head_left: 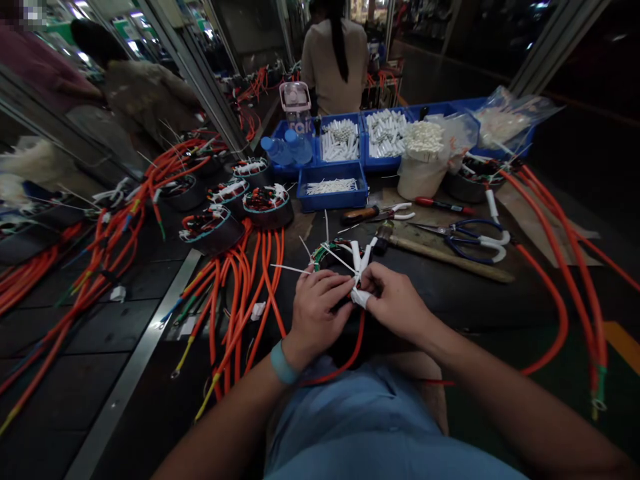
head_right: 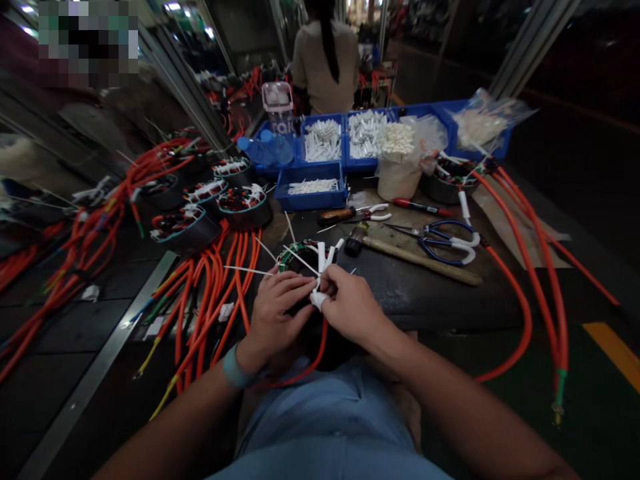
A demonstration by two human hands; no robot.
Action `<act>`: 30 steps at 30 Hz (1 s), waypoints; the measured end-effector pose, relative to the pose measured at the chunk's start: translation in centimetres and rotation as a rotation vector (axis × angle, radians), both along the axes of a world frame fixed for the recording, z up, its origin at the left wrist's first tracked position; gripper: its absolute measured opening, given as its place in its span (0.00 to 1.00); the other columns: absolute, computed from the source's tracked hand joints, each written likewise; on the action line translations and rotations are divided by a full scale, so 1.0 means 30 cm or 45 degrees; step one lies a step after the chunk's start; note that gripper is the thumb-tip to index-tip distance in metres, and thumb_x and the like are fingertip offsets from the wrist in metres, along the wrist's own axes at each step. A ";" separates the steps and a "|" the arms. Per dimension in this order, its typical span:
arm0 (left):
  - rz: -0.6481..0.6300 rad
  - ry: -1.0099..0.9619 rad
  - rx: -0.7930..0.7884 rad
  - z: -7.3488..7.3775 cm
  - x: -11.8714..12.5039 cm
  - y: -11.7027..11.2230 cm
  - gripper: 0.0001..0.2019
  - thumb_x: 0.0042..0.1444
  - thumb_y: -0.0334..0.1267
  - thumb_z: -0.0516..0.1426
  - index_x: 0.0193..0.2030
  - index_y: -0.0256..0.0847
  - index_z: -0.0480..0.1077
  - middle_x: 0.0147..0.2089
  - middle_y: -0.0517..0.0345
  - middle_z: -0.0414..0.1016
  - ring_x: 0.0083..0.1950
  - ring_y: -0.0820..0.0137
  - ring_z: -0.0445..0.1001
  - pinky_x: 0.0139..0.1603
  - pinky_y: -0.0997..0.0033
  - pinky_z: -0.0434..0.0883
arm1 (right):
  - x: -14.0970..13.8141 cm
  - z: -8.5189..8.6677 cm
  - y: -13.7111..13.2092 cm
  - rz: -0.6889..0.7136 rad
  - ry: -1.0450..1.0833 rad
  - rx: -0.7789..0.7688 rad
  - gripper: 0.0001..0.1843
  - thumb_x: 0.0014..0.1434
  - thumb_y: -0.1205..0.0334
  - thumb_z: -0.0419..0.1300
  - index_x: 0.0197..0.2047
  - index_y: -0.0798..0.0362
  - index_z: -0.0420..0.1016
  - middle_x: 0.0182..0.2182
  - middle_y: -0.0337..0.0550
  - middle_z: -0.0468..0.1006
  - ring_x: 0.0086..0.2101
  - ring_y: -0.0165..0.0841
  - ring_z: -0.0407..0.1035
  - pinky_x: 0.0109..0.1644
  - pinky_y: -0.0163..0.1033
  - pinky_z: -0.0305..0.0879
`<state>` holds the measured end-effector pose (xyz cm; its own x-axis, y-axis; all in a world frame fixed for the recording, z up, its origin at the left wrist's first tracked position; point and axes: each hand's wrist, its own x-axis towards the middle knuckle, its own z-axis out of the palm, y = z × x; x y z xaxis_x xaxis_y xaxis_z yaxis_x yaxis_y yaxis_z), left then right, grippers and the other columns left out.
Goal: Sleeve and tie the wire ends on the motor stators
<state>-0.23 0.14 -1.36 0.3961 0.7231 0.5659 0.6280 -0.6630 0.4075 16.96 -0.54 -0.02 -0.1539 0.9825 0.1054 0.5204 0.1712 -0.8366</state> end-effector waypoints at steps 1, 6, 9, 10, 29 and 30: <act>-0.002 0.004 -0.003 0.000 0.000 -0.001 0.12 0.52 0.34 0.60 0.45 0.44 0.74 0.43 0.58 0.79 0.48 0.62 0.71 0.58 0.49 0.60 | 0.000 0.012 0.011 0.046 -0.102 0.048 0.04 0.51 0.69 0.57 0.31 0.52 0.65 0.25 0.34 0.71 0.26 0.27 0.64 0.30 0.32 0.58; 0.005 0.093 -0.062 0.028 -0.007 -0.005 0.13 0.54 0.35 0.59 0.47 0.43 0.73 0.45 0.55 0.78 0.50 0.61 0.70 0.59 0.50 0.60 | 0.034 0.056 0.040 0.406 -0.827 0.749 0.08 0.60 0.64 0.53 0.30 0.54 0.70 0.27 0.43 0.72 0.30 0.32 0.62 0.32 0.39 0.50; 0.042 0.253 -0.157 0.058 -0.014 -0.002 0.19 0.52 0.38 0.60 0.51 0.39 0.70 0.48 0.50 0.75 0.53 0.58 0.67 0.60 0.49 0.59 | 0.047 0.077 0.038 0.611 -0.908 1.198 0.16 0.62 0.64 0.49 0.24 0.53 0.68 0.21 0.41 0.68 0.26 0.32 0.57 0.30 0.42 0.44; 0.038 0.293 -0.191 0.066 -0.016 0.000 0.19 0.52 0.39 0.60 0.51 0.39 0.70 0.48 0.49 0.75 0.53 0.58 0.68 0.60 0.48 0.58 | 0.045 0.087 0.043 0.668 -0.887 1.305 0.17 0.62 0.65 0.48 0.22 0.52 0.67 0.19 0.40 0.66 0.24 0.32 0.55 0.29 0.42 0.43; -0.065 0.232 -0.248 0.054 -0.034 0.017 0.08 0.58 0.40 0.54 0.40 0.40 0.70 0.41 0.54 0.77 0.50 0.63 0.70 0.62 0.50 0.51 | -0.033 0.051 0.177 0.499 -0.962 0.924 0.10 0.56 0.69 0.54 0.23 0.53 0.69 0.25 0.44 0.69 0.31 0.36 0.55 0.35 0.43 0.46; -0.067 0.236 -0.255 0.058 -0.036 0.014 0.09 0.57 0.40 0.54 0.41 0.40 0.70 0.41 0.54 0.76 0.50 0.63 0.70 0.62 0.50 0.51 | -0.044 0.051 0.187 0.506 -0.986 0.879 0.10 0.55 0.69 0.55 0.23 0.53 0.69 0.25 0.44 0.69 0.32 0.36 0.56 0.35 0.43 0.47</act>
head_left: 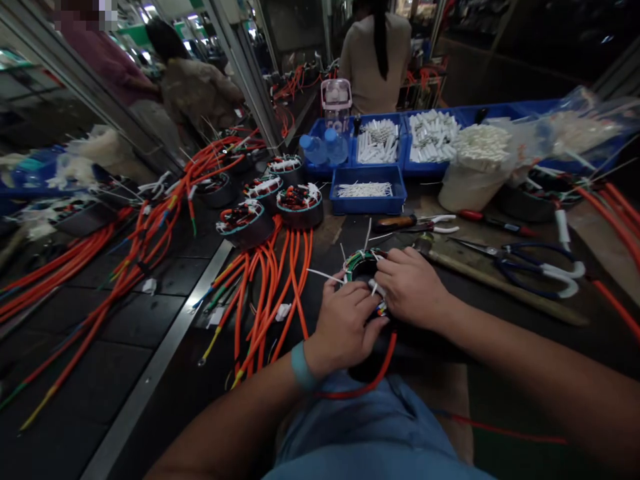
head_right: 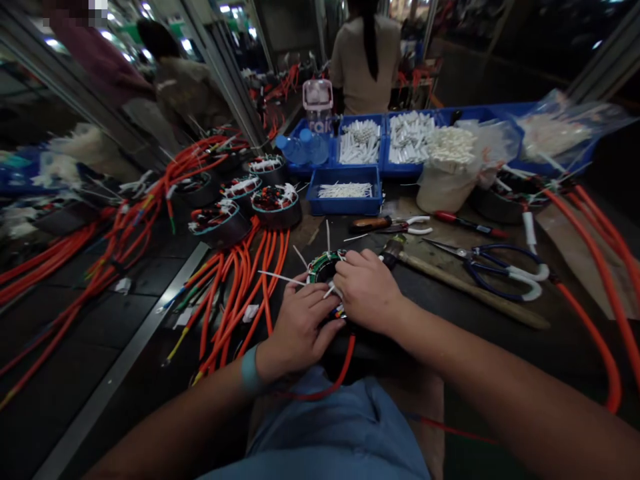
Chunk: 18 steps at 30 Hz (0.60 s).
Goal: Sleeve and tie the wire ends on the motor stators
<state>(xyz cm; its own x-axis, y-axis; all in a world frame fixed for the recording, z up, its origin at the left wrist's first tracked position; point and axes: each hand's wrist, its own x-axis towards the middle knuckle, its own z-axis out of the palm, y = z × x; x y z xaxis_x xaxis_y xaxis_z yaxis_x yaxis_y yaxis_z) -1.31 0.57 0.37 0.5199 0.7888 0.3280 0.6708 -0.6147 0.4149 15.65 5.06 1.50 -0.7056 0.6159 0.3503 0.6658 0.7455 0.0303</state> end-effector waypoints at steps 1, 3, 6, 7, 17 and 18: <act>0.003 0.013 -0.012 0.005 0.003 -0.007 0.09 0.57 0.40 0.55 0.42 0.40 0.69 0.42 0.53 0.76 0.51 0.62 0.70 0.62 0.50 0.51 | -0.008 0.000 0.008 -0.010 -0.023 -0.029 0.09 0.54 0.69 0.56 0.23 0.53 0.69 0.25 0.44 0.69 0.32 0.36 0.56 0.35 0.43 0.47; 0.055 0.054 -0.034 0.013 0.026 -0.036 0.14 0.55 0.45 0.57 0.45 0.40 0.69 0.45 0.51 0.75 0.53 0.59 0.68 0.64 0.47 0.50 | -0.011 0.001 0.021 -0.015 -0.027 -0.075 0.09 0.54 0.69 0.57 0.23 0.54 0.70 0.25 0.45 0.70 0.32 0.36 0.57 0.35 0.43 0.48; 0.267 0.094 0.008 0.001 0.094 -0.090 0.31 0.48 0.57 0.59 0.52 0.35 0.65 0.51 0.43 0.71 0.60 0.50 0.61 0.65 0.41 0.46 | 0.023 0.004 0.047 0.035 0.138 -0.231 0.11 0.58 0.66 0.54 0.26 0.55 0.73 0.26 0.45 0.71 0.31 0.34 0.59 0.35 0.40 0.52; 0.346 0.100 0.044 -0.008 0.114 -0.100 0.33 0.47 0.56 0.60 0.53 0.33 0.64 0.51 0.41 0.70 0.60 0.49 0.60 0.65 0.40 0.45 | 0.044 0.005 0.058 0.052 0.242 -0.292 0.11 0.60 0.65 0.53 0.29 0.55 0.74 0.27 0.45 0.72 0.32 0.34 0.61 0.36 0.40 0.55; -0.324 0.308 -0.059 0.052 -0.188 0.066 0.27 0.48 0.31 0.58 0.56 0.52 0.65 0.59 0.56 0.68 0.63 0.55 0.58 0.64 0.42 0.49 | 0.127 -0.059 -0.155 0.062 0.658 -0.634 0.21 0.60 0.68 0.51 0.56 0.52 0.66 0.45 0.49 0.75 0.44 0.35 0.70 0.48 0.42 0.66; -0.282 0.275 -0.007 0.058 -0.203 0.051 0.29 0.50 0.35 0.59 0.60 0.51 0.62 0.62 0.53 0.63 0.64 0.54 0.56 0.64 0.42 0.50 | 0.122 -0.068 -0.183 0.067 0.684 -0.669 0.24 0.60 0.69 0.50 0.59 0.51 0.63 0.47 0.49 0.74 0.45 0.34 0.70 0.49 0.41 0.67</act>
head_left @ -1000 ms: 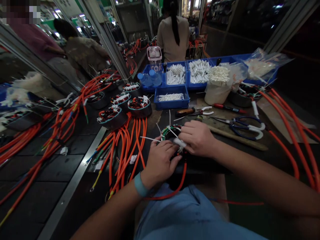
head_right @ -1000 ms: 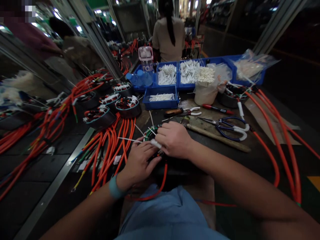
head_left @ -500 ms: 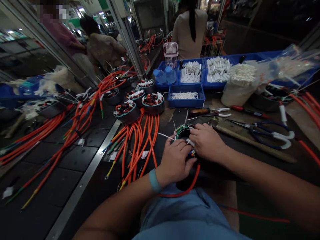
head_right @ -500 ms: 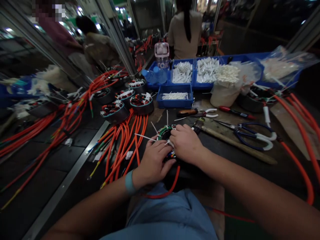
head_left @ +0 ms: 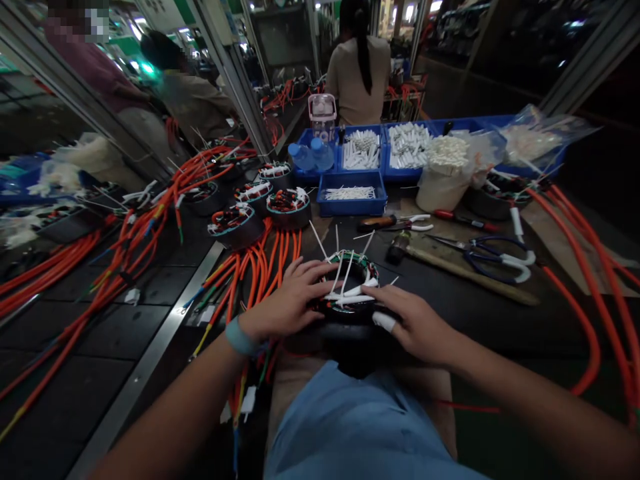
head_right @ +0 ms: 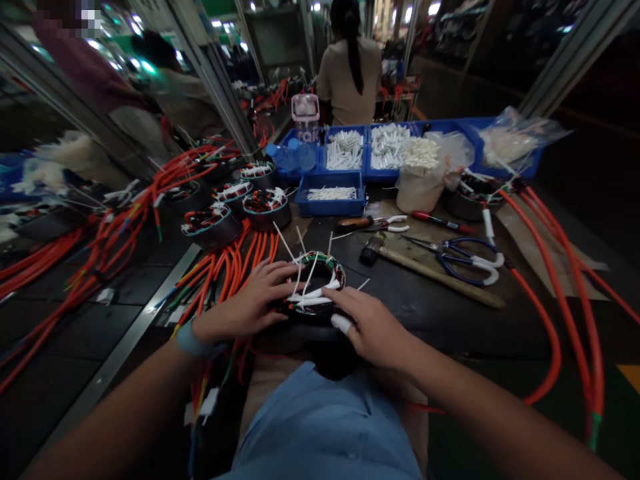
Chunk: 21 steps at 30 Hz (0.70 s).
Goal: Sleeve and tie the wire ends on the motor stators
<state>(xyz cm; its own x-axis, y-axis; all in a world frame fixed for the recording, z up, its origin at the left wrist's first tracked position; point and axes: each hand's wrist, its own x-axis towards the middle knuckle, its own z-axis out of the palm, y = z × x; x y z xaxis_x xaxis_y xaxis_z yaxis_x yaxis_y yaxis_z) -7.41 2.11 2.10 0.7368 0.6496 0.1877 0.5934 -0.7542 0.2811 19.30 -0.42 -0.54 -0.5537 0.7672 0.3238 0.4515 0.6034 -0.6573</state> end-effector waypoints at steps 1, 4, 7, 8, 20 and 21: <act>0.056 -0.084 0.090 0.002 0.000 -0.023 0.31 0.50 0.41 0.61 0.62 0.49 0.59 0.64 0.49 0.60 0.64 0.52 0.56 0.64 0.43 0.51 | -0.002 -0.009 -0.019 0.001 0.018 -0.022 0.26 0.59 0.71 0.49 0.61 0.51 0.61 0.47 0.49 0.74 0.45 0.34 0.70 0.49 0.41 0.67; 0.231 -0.369 0.301 -0.012 0.068 -0.094 0.29 0.56 0.46 0.57 0.64 0.44 0.58 0.60 0.45 0.65 0.61 0.55 0.60 0.63 0.48 0.55 | 0.018 -0.029 -0.028 -0.031 0.049 -0.038 0.23 0.59 0.71 0.49 0.57 0.50 0.64 0.47 0.46 0.76 0.45 0.33 0.72 0.48 0.39 0.68; 0.314 -0.360 0.061 -0.024 0.153 -0.102 0.18 0.63 0.37 0.48 0.58 0.44 0.66 0.50 0.51 0.74 0.54 0.61 0.67 0.58 0.53 0.61 | 0.048 -0.032 0.010 -0.075 0.054 0.092 0.16 0.59 0.69 0.51 0.48 0.49 0.72 0.41 0.44 0.79 0.40 0.33 0.74 0.45 0.38 0.70; 0.328 -0.324 -0.041 -0.024 0.169 -0.088 0.17 0.63 0.37 0.48 0.55 0.45 0.69 0.46 0.53 0.76 0.51 0.62 0.68 0.57 0.53 0.61 | 0.055 -0.026 0.030 -0.074 0.053 0.170 0.16 0.59 0.70 0.51 0.46 0.49 0.73 0.39 0.44 0.79 0.39 0.33 0.74 0.43 0.38 0.70; 0.270 0.382 -0.254 0.103 0.233 0.071 0.09 0.53 0.46 0.59 0.33 0.45 0.75 0.29 0.56 0.76 0.36 0.61 0.74 0.42 0.60 0.66 | 0.010 0.123 0.298 0.417 -0.184 0.225 0.11 0.59 0.70 0.52 0.38 0.53 0.76 0.34 0.44 0.76 0.36 0.32 0.71 0.40 0.36 0.66; 0.265 0.440 -0.263 0.115 0.246 0.081 0.09 0.52 0.47 0.59 0.33 0.46 0.75 0.28 0.57 0.76 0.36 0.60 0.75 0.40 0.61 0.66 | 0.017 0.124 0.277 0.397 -0.184 0.249 0.11 0.59 0.69 0.53 0.39 0.53 0.76 0.35 0.45 0.76 0.37 0.32 0.70 0.41 0.37 0.66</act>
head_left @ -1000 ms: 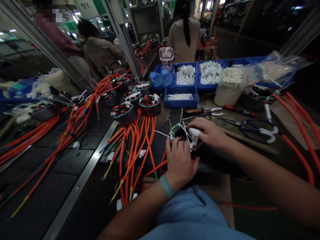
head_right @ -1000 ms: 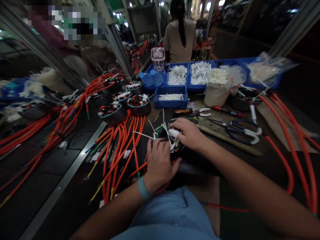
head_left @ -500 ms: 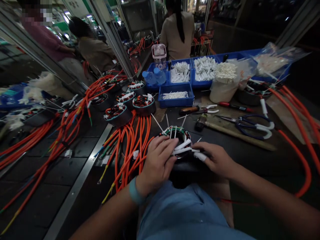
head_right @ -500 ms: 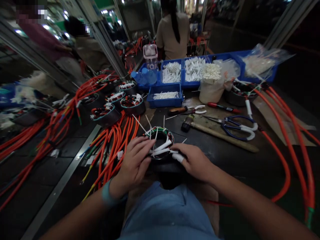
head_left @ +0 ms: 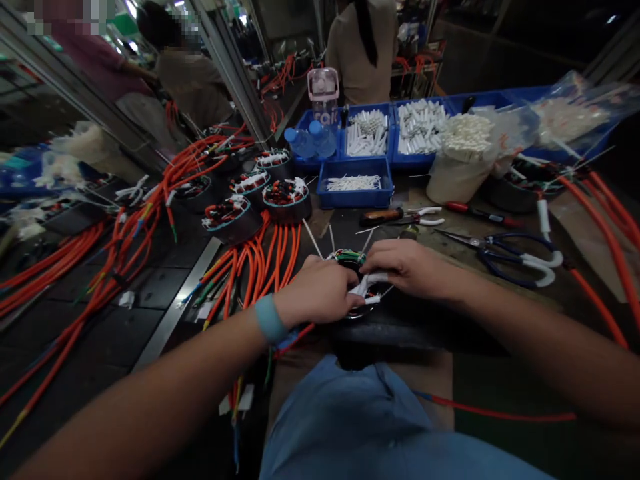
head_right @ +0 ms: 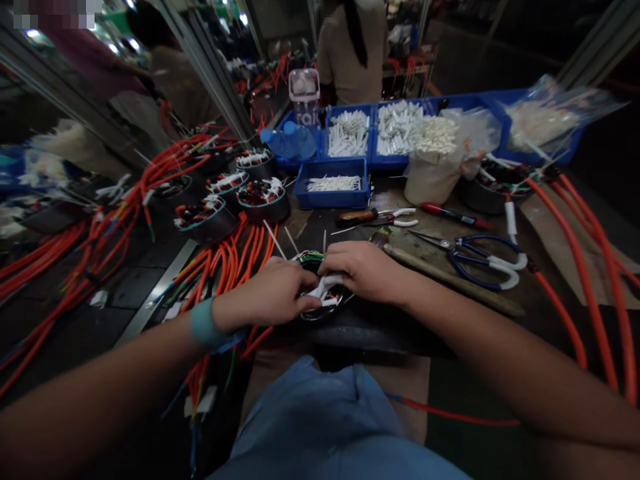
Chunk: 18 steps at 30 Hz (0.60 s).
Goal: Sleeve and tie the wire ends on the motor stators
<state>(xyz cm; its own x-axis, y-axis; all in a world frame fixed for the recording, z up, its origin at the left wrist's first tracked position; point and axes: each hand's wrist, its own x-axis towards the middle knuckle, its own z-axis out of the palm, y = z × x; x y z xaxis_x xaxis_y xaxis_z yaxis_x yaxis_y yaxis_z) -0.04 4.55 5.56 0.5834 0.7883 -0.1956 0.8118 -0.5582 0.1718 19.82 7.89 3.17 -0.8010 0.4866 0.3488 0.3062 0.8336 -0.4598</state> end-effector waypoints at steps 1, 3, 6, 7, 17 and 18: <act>0.001 0.032 -0.005 0.010 0.009 0.007 0.09 0.52 0.47 0.59 0.34 0.46 0.75 0.28 0.57 0.76 0.35 0.60 0.75 0.39 0.61 0.66 | 0.008 -0.001 -0.026 -0.017 -0.003 0.025 0.10 0.60 0.67 0.53 0.40 0.54 0.75 0.38 0.47 0.75 0.39 0.34 0.69 0.42 0.38 0.66; 0.020 0.049 0.005 0.021 0.016 0.009 0.10 0.51 0.47 0.60 0.37 0.47 0.75 0.29 0.57 0.77 0.35 0.59 0.76 0.38 0.62 0.66 | 0.021 -0.009 -0.081 -0.048 -0.038 0.100 0.12 0.59 0.62 0.56 0.45 0.54 0.74 0.44 0.51 0.73 0.45 0.37 0.67 0.47 0.42 0.64; 0.031 -0.017 0.057 0.005 0.005 -0.028 0.09 0.54 0.46 0.58 0.37 0.47 0.75 0.32 0.56 0.78 0.37 0.60 0.75 0.39 0.62 0.66 | 0.017 -0.028 -0.136 -0.078 -0.122 0.286 0.14 0.61 0.62 0.53 0.48 0.57 0.73 0.45 0.54 0.73 0.46 0.40 0.66 0.48 0.45 0.63; 0.037 -0.066 0.097 -0.007 -0.001 -0.048 0.09 0.56 0.45 0.56 0.36 0.46 0.75 0.34 0.56 0.78 0.39 0.60 0.75 0.42 0.61 0.66 | 0.009 -0.032 -0.142 -0.085 -0.147 0.337 0.14 0.62 0.64 0.51 0.47 0.57 0.74 0.43 0.53 0.74 0.44 0.40 0.66 0.46 0.44 0.63; 0.040 -0.483 0.266 -0.139 -0.034 -0.133 0.11 0.59 0.44 0.52 0.39 0.39 0.69 0.34 0.55 0.74 0.39 0.64 0.70 0.58 0.50 0.55 | -0.051 0.071 -0.016 0.058 -0.424 -0.023 0.06 0.57 0.66 0.58 0.36 0.54 0.76 0.32 0.41 0.74 0.36 0.32 0.67 0.36 0.34 0.57; 0.022 -0.498 0.270 -0.143 -0.036 -0.128 0.11 0.59 0.44 0.52 0.39 0.39 0.69 0.34 0.55 0.73 0.39 0.64 0.70 0.57 0.50 0.55 | -0.060 0.079 -0.004 0.092 -0.439 -0.067 0.05 0.56 0.66 0.59 0.36 0.54 0.76 0.31 0.41 0.73 0.35 0.32 0.67 0.35 0.34 0.57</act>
